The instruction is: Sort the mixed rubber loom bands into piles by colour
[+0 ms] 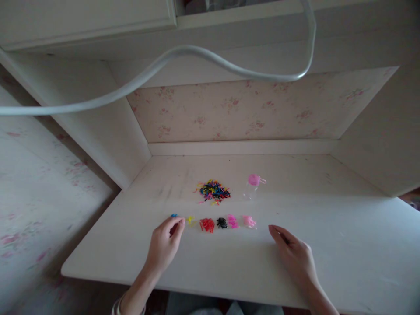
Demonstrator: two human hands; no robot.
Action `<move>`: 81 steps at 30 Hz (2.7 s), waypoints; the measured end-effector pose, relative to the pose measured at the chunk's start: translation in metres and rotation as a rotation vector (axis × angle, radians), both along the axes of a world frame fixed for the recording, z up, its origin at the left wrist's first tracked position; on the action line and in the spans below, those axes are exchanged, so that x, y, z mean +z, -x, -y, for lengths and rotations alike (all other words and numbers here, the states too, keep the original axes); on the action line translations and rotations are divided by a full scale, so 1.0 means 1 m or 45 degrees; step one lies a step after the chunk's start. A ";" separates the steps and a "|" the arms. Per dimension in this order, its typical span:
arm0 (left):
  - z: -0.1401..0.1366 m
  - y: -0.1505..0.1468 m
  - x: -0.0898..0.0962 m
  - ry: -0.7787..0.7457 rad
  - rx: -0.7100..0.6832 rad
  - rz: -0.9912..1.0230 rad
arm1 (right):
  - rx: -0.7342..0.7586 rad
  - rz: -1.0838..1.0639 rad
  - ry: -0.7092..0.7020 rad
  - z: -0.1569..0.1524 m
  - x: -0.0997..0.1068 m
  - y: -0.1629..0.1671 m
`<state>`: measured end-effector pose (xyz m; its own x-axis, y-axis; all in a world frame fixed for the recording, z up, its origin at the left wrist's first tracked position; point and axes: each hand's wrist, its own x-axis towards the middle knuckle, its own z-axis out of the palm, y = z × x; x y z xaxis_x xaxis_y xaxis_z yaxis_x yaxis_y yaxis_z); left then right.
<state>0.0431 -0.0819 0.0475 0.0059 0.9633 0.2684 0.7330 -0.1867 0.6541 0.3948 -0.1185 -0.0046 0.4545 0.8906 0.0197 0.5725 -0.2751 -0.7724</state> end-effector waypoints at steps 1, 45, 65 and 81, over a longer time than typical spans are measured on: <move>-0.010 -0.006 0.004 -0.016 -0.033 -0.024 | -0.003 0.001 -0.002 0.000 0.000 -0.001; -0.037 -0.127 0.002 0.013 -0.557 -0.585 | 0.076 -0.108 -0.062 0.002 -0.004 -0.004; 0.018 0.052 -0.043 0.162 0.442 0.180 | 0.093 0.040 0.093 0.006 -0.002 0.002; 0.026 0.056 -0.051 0.205 0.438 0.496 | 0.508 0.324 -0.013 -0.052 0.066 0.078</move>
<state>-0.0127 -0.1075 -0.0034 -0.3874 0.9212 0.0367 0.4319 0.1462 0.8900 0.3172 -0.0664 0.0614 0.0566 0.9938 0.0956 0.8032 0.0116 -0.5956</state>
